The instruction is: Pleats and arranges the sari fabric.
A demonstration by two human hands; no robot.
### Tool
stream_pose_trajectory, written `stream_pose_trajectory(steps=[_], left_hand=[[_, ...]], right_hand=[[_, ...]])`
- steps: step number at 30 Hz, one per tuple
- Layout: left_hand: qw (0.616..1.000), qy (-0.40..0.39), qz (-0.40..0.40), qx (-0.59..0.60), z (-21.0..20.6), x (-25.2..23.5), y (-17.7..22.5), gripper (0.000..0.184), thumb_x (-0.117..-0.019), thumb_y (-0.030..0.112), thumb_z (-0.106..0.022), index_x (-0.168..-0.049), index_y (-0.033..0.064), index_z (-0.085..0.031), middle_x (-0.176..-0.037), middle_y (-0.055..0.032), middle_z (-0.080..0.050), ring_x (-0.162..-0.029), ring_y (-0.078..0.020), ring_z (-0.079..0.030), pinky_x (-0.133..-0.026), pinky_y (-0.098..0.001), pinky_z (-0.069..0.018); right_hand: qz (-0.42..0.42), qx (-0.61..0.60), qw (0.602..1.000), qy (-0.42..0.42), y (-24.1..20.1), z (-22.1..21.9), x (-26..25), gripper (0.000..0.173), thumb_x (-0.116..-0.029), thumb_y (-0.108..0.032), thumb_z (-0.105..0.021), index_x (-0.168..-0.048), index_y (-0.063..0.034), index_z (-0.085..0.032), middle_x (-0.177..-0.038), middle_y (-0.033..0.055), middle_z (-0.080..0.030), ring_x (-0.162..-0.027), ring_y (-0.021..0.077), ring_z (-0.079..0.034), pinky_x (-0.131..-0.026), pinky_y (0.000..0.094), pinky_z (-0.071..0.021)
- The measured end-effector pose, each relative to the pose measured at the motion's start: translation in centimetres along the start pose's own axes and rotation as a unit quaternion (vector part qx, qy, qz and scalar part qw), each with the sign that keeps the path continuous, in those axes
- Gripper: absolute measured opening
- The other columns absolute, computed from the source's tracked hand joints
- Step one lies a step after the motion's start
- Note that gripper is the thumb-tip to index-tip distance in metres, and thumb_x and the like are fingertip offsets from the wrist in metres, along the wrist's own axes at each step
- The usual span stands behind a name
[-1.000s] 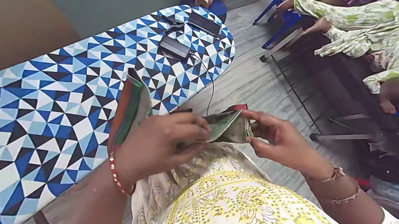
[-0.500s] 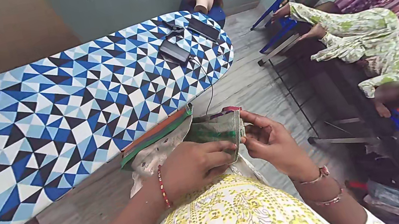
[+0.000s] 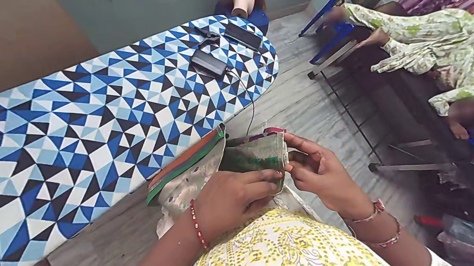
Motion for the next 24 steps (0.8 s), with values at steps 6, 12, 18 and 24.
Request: stream_pose_trajectory(steps=[6,12,18,24], left_hand=[[1.0,-0.003,-0.009,-0.012,-0.3,-0.3,0.5,0.023,-0.1024,0.019,-0.053,-0.1,0.0116,-0.075,-0.121,-0.0043,-0.075,-0.087,-0.0161,-0.075,-0.063,-0.0327,-0.0563],[0.98,-0.153,0.124,0.037,1.4,1.1,-0.7,0.033,-0.1001,0.029,-0.058,-0.114,0.0025,-0.072,-0.098,-0.0137,-0.075,-0.086,-0.0293,-0.074,-0.074,-0.0514,-0.0588],[0.896,-0.327,0.298,-0.037,5.0,7.1,-4.3,0.038,-0.0975,0.04,-0.064,-0.092,0.0036,-0.072,-0.076,-0.0172,-0.068,-0.074,-0.0404,-0.069,-0.066,-0.0642,-0.0518],[0.944,-0.025,0.179,-0.276,11.9,6.8,-3.3,0.032,-0.0948,0.032,-0.054,-0.099,0.0117,-0.079,-0.078,-0.0102,-0.072,-0.067,-0.0333,-0.068,-0.059,-0.0557,-0.0522]], right_hand=[[0.006,0.035,0.999,0.002,0.0,0.1,0.1,0.065,-0.0835,0.003,-0.071,-0.143,0.0095,-0.045,-0.127,0.0106,-0.065,-0.086,0.0079,-0.07,-0.067,0.021,-0.0594],[0.057,0.15,0.987,0.004,-0.4,1.1,0.0,0.061,-0.0842,-0.002,-0.07,-0.14,0.0124,-0.049,-0.129,0.0171,-0.061,-0.091,0.0072,-0.07,-0.079,0.021,-0.0607],[0.076,0.233,0.969,-0.018,-0.3,2.7,-0.7,0.058,-0.0846,-0.002,-0.068,-0.14,0.008,-0.053,-0.131,0.0172,-0.06,-0.097,0.0097,-0.07,-0.086,0.0232,-0.0606],[0.121,0.331,0.928,-0.122,-0.5,1.8,0.2,0.052,-0.087,-0.003,-0.066,-0.138,0.0055,-0.058,-0.133,0.0218,-0.059,-0.098,0.0106,-0.069,-0.085,0.0217,-0.0584]])
Point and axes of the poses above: each hand's wrist, its own x-axis away from the middle knuckle, its own z-axis out of the back of the hand, y = z × x, the point moved 7 cm from there along -x, towards the middle knuckle
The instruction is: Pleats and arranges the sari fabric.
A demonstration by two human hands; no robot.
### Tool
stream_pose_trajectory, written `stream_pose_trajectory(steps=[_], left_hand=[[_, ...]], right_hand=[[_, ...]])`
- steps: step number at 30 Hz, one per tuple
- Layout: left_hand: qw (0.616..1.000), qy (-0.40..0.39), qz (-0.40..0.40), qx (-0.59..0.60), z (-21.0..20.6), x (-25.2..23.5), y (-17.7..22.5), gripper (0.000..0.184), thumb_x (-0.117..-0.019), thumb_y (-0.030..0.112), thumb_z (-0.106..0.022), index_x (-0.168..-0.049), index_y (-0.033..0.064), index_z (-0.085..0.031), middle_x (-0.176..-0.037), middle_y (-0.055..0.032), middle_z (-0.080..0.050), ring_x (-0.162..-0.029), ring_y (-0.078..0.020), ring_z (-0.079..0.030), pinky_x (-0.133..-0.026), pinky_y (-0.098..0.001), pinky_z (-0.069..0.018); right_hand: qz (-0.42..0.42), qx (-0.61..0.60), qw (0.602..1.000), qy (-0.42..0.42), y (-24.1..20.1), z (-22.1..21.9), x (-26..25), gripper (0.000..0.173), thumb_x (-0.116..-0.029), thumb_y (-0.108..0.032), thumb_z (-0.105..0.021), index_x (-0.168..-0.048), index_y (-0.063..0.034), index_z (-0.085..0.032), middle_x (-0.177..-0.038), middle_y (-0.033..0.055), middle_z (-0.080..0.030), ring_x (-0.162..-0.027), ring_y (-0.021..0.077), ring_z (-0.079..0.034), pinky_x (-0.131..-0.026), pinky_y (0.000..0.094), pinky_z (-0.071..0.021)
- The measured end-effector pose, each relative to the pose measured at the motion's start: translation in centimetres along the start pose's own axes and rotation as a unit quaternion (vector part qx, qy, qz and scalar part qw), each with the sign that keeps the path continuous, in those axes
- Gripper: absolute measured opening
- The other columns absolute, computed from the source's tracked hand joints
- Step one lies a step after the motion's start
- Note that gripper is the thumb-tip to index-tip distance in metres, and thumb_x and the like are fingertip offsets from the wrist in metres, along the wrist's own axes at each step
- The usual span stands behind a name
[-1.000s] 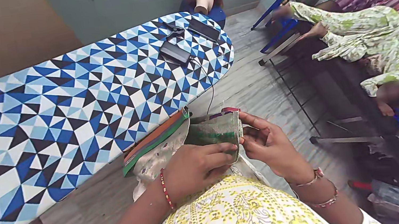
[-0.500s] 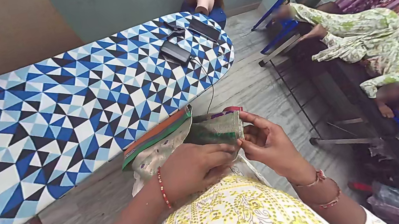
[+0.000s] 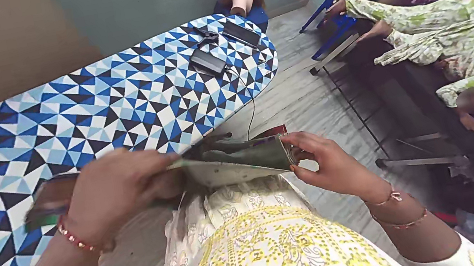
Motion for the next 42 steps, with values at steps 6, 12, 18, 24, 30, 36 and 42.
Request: stream_pose_trajectory(steps=[6,12,18,24,30,36,42], left_hand=[[0.993,0.05,-0.079,-0.07,2.3,-5.4,1.9,0.03,-0.0998,0.026,-0.053,-0.1,0.0111,-0.078,-0.074,-0.0111,-0.068,-0.062,-0.0323,-0.065,-0.052,-0.0495,-0.0475],[0.993,0.019,-0.103,-0.059,1.5,-7.1,2.2,0.03,-0.1003,0.031,-0.055,-0.097,0.0126,-0.078,-0.073,-0.0101,-0.067,-0.06,-0.0314,-0.065,-0.048,-0.0481,-0.0449],[0.992,0.02,-0.12,-0.041,0.8,-7.9,2.5,0.028,-0.0998,0.028,-0.056,-0.098,0.0108,-0.078,-0.075,-0.011,-0.068,-0.061,-0.0317,-0.066,-0.048,-0.0489,-0.0458],[0.993,0.008,-0.115,-0.039,0.0,-8.1,2.3,0.027,-0.1003,0.026,-0.057,-0.099,0.0106,-0.078,-0.077,-0.0118,-0.069,-0.063,-0.0324,-0.067,-0.049,-0.0499,-0.0476],[0.993,0.004,-0.112,-0.04,-0.6,-8.9,2.8,0.027,-0.1006,0.028,-0.057,-0.098,0.0113,-0.078,-0.075,-0.0106,-0.067,-0.062,-0.0314,-0.066,-0.049,-0.048,-0.046],[0.994,0.016,-0.103,-0.03,-1.2,-9.4,3.2,0.023,-0.0988,0.024,-0.06,-0.096,0.0095,-0.078,-0.078,-0.0113,-0.069,-0.067,-0.032,-0.069,-0.053,-0.0492,-0.0498],[0.995,0.007,-0.094,-0.026,-1.7,-9.9,3.0,0.021,-0.0982,0.022,-0.061,-0.097,0.0105,-0.078,-0.083,-0.0121,-0.072,-0.068,-0.0332,-0.07,-0.053,-0.051,-0.0503]], right_hand=[[0.104,0.052,0.991,-0.066,-2.5,-3.0,0.9,0.052,-0.0844,-0.004,-0.068,-0.136,0.0025,-0.062,-0.13,0.0261,-0.061,-0.099,0.0172,-0.07,-0.083,0.0241,-0.0579],[0.124,0.068,0.987,-0.074,-3.5,-4.3,2.2,0.048,-0.0873,-0.006,-0.069,-0.134,0.0005,-0.064,-0.129,0.0252,-0.063,-0.1,0.0167,-0.069,-0.085,0.0199,-0.0552],[0.132,0.044,0.988,-0.069,-3.5,-4.6,2.8,0.046,-0.0883,-0.006,-0.069,-0.134,0.0013,-0.063,-0.129,0.0241,-0.063,-0.103,0.0174,-0.068,-0.087,0.0204,-0.0553],[0.124,0.02,0.99,-0.059,-3.1,-4.8,3.0,0.048,-0.0876,-0.005,-0.069,-0.134,0.0016,-0.062,-0.129,0.0238,-0.063,-0.103,0.0166,-0.068,-0.086,0.0201,-0.0555],[0.141,0.028,0.987,-0.066,-3.4,-4.9,3.0,0.046,-0.0878,-0.004,-0.069,-0.133,0.0016,-0.063,-0.128,0.0238,-0.063,-0.106,0.0175,-0.068,-0.089,0.0195,-0.0546],[0.149,0.003,0.985,-0.087,-3.3,-5.1,2.8,0.04,-0.0911,-0.005,-0.066,-0.129,0.0024,-0.057,-0.124,0.0209,-0.063,-0.097,0.0133,-0.067,-0.086,0.0194,-0.0545],[0.174,-0.003,0.981,-0.088,-3.6,-4.9,2.7,0.04,-0.0923,-0.004,-0.065,-0.132,-0.0051,-0.06,-0.125,0.02,-0.063,-0.109,0.0166,-0.065,-0.09,0.0206,-0.0535]])
Point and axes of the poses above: each hand's wrist, its own x-axis away from the middle knuckle, its own z-axis out of the back of the hand, y = z × x, the point moved 7 cm from there along -x, towards the middle knuckle
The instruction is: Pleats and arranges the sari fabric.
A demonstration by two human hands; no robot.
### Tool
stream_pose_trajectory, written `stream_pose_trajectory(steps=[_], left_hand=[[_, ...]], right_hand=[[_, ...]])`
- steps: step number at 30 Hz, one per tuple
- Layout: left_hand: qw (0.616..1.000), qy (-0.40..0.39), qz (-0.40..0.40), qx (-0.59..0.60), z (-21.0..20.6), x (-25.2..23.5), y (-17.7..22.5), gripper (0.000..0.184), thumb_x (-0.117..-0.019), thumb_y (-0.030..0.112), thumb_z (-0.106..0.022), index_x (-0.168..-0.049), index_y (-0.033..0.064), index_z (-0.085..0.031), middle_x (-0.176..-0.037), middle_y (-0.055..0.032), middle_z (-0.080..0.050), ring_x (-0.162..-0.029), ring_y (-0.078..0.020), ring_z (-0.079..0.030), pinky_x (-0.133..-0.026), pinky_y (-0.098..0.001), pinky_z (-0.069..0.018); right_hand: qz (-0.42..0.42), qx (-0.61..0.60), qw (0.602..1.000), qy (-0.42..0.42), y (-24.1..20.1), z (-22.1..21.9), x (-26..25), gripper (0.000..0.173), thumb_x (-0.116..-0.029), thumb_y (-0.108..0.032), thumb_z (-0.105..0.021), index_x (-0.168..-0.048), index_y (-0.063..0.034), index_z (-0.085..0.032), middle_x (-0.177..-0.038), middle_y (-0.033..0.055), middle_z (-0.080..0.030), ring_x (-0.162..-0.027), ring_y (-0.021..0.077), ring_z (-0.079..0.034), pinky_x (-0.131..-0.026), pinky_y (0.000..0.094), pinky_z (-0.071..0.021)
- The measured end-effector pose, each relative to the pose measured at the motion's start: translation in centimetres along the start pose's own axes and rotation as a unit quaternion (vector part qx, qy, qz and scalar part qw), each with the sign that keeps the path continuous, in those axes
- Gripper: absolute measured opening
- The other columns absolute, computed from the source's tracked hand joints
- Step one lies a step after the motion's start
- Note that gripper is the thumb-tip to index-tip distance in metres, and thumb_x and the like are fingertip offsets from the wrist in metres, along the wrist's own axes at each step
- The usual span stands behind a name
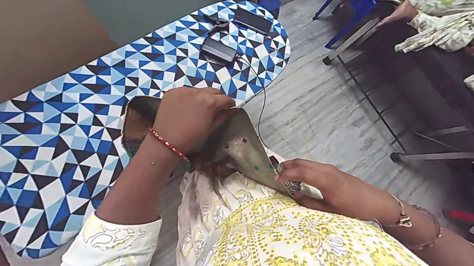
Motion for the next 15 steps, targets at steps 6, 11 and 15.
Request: stream_pose_trajectory(steps=[6,11,15], left_hand=[[1.0,-0.005,0.006,0.004,-0.2,-0.2,-0.2,0.022,-0.0987,0.024,-0.061,-0.097,0.0106,-0.078,-0.086,-0.0119,-0.074,-0.07,-0.0334,-0.071,-0.054,-0.0517,-0.0505],[0.999,0.023,0.014,0.025,0.6,0.4,-0.7,0.025,-0.0999,0.022,-0.057,-0.11,0.0133,-0.078,-0.079,-0.0115,-0.07,-0.067,-0.0332,-0.069,-0.054,-0.0509,-0.0493],[0.998,0.032,0.016,0.048,2.0,1.4,-0.5,0.028,-0.0999,0.022,-0.054,-0.109,0.0132,-0.078,-0.083,-0.0114,-0.072,-0.068,-0.0318,-0.069,-0.056,-0.0518,-0.0503]], right_hand=[[-0.011,0.054,0.998,-0.009,-0.1,0.0,-0.1,0.047,-0.0912,-0.008,-0.066,-0.138,-0.0113,-0.063,-0.126,0.02,-0.063,-0.111,0.0208,-0.065,-0.093,0.0234,-0.0531],[-0.056,0.04,0.998,0.014,0.6,0.7,-0.1,0.052,-0.0876,-0.006,-0.069,-0.139,-0.0031,-0.061,-0.126,0.0225,-0.063,-0.103,0.0184,-0.066,-0.088,0.0213,-0.054],[-0.126,-0.026,0.99,0.06,2.0,2.0,0.1,0.055,-0.0862,-0.006,-0.066,-0.14,0.0009,-0.059,-0.128,0.0214,-0.063,-0.098,0.0118,-0.067,-0.083,0.0218,-0.0568]])
Point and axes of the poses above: each hand's wrist, its own x-axis away from the middle knuckle, its own z-axis out of the back of the hand, y = z × x, the point moved 7 cm from there along -x, towards the middle knuckle
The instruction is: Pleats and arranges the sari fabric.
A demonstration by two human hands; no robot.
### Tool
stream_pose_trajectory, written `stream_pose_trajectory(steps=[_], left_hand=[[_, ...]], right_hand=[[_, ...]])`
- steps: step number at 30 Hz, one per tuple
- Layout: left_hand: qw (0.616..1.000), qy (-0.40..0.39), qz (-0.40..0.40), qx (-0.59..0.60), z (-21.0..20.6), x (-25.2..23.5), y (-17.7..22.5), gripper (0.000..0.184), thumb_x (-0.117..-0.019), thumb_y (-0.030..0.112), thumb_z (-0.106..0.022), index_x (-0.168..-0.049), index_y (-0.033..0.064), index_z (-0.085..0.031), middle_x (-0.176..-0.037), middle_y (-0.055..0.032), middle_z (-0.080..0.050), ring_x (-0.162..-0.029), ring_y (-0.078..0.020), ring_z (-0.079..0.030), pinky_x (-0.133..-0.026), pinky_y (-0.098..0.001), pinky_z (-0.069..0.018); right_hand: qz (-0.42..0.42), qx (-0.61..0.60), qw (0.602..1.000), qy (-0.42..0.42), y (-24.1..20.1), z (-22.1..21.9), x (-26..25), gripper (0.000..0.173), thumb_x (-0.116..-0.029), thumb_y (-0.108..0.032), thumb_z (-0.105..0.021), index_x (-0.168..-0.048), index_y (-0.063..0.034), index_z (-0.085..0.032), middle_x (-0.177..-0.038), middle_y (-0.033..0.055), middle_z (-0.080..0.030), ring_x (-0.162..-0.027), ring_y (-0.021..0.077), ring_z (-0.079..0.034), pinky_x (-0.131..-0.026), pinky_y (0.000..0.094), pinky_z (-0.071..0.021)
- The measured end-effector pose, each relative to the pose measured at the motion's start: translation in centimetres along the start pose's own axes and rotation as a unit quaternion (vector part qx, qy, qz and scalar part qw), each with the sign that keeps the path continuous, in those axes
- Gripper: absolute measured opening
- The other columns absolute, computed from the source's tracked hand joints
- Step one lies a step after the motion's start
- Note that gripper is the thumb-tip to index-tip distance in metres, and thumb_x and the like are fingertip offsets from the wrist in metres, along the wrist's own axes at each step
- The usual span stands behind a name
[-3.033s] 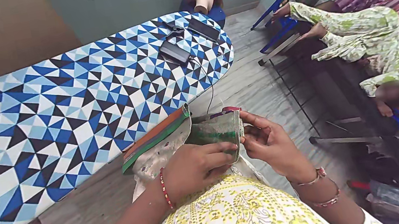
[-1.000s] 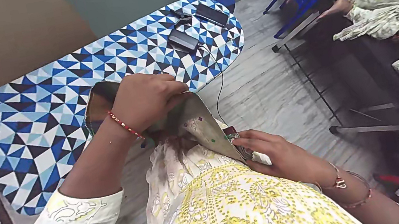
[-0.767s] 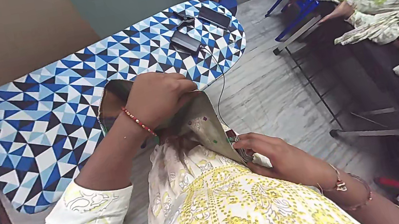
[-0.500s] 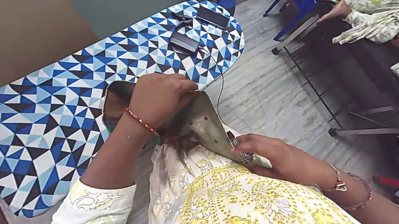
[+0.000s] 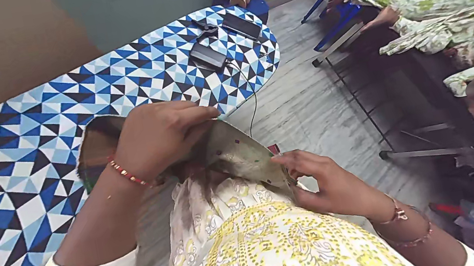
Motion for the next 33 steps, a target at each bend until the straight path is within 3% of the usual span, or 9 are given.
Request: stream_pose_trajectory(steps=[2,5,7,11,14,25,29,33], left_hand=[[1.0,-0.015,-0.012,0.019,0.5,0.6,0.6,0.03,-0.0975,0.021,-0.052,-0.107,0.013,-0.079,-0.083,-0.0087,-0.073,-0.07,-0.0286,-0.07,-0.056,-0.0506,-0.0523],[0.995,-0.024,-0.067,0.065,0.5,1.6,2.4,0.03,-0.0955,0.026,-0.052,-0.101,0.0173,-0.08,-0.073,0.0012,-0.066,-0.062,-0.0154,-0.063,-0.051,-0.0366,-0.0508],[0.989,-0.034,-0.1,0.104,-0.5,2.2,4.2,0.028,-0.0987,0.029,-0.052,-0.101,0.02,-0.078,-0.074,0.0028,-0.063,-0.061,-0.012,-0.061,-0.05,-0.0308,-0.0482],[0.978,-0.057,-0.128,0.155,-3.4,2.3,8.3,0.022,-0.0998,0.026,-0.055,-0.099,0.0164,-0.074,-0.102,-0.0078,-0.071,-0.065,-0.0231,-0.067,-0.045,-0.0394,-0.0498],[0.978,-0.063,-0.131,0.15,-5.1,2.1,10.1,0.018,-0.0982,0.019,-0.055,-0.096,0.0149,-0.073,-0.117,-0.0083,-0.072,-0.067,-0.0249,-0.07,-0.044,-0.0406,-0.0502],[0.983,-0.072,-0.13,0.104,-6.0,2.2,10.4,0.019,-0.0957,0.01,-0.055,-0.097,0.0107,-0.074,-0.12,-0.0052,-0.074,-0.072,-0.0249,-0.074,-0.049,-0.0401,-0.0542],[0.982,-0.083,-0.134,0.101,-6.3,1.9,10.7,0.019,-0.0948,0.007,-0.055,-0.098,0.0091,-0.074,-0.121,-0.0065,-0.074,-0.076,-0.0255,-0.075,-0.051,-0.0402,-0.0551],[0.982,-0.094,-0.129,0.099,-6.5,1.8,10.4,0.018,-0.0951,0.01,-0.058,-0.098,0.0103,-0.075,-0.121,-0.0054,-0.074,-0.076,-0.0253,-0.075,-0.05,-0.0412,-0.055]], right_hand=[[-0.032,-0.031,0.999,0.025,0.5,1.0,-0.2,0.056,-0.0851,-0.003,-0.065,-0.141,0.0035,-0.057,-0.13,0.0196,-0.061,-0.099,0.0088,-0.067,-0.084,0.0207,-0.0576],[-0.068,-0.074,0.993,0.062,0.9,2.3,-0.5,0.058,-0.0852,-0.003,-0.065,-0.142,0.0057,-0.054,-0.132,0.0169,-0.059,-0.097,0.0055,-0.067,-0.083,0.0197,-0.0584],[-0.089,-0.108,0.987,0.08,1.2,2.9,-0.8,0.06,-0.0858,-0.003,-0.065,-0.143,0.0071,-0.051,-0.133,0.0157,-0.058,-0.098,0.0064,-0.068,-0.083,0.0211,-0.0598],[-0.129,-0.162,0.972,0.111,1.4,2.9,-1.5,0.063,-0.0852,-0.003,-0.067,-0.145,0.0069,-0.049,-0.133,0.0151,-0.06,-0.095,0.0087,-0.069,-0.078,0.0223,-0.0606],[-0.144,-0.189,0.964,0.122,1.5,2.3,-1.8,0.064,-0.085,-0.004,-0.067,-0.145,0.0068,-0.049,-0.131,0.0149,-0.06,-0.094,0.0095,-0.069,-0.076,0.0227,-0.0605],[-0.154,-0.231,0.951,0.136,1.6,2.0,-2.4,0.063,-0.086,-0.002,-0.066,-0.145,0.0088,-0.045,-0.131,0.0118,-0.063,-0.089,0.0068,-0.07,-0.07,0.0207,-0.0592],[-0.151,-0.237,0.949,0.143,1.4,1.8,-2.6,0.065,-0.0858,-0.001,-0.067,-0.145,0.0106,-0.043,-0.132,0.012,-0.063,-0.093,0.0066,-0.07,-0.075,0.0211,-0.0598],[-0.149,-0.241,0.947,0.148,1.5,1.8,-2.5,0.065,-0.0856,-0.001,-0.067,-0.145,0.0098,-0.044,-0.13,0.0118,-0.064,-0.091,0.0067,-0.07,-0.074,0.0212,-0.0598]])
Point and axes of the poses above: each hand's wrist, its own x-axis away from the middle knuckle, its own z-axis out of the back of the hand, y = z × x, the point moved 7 cm from there along -x, towards the middle knuckle
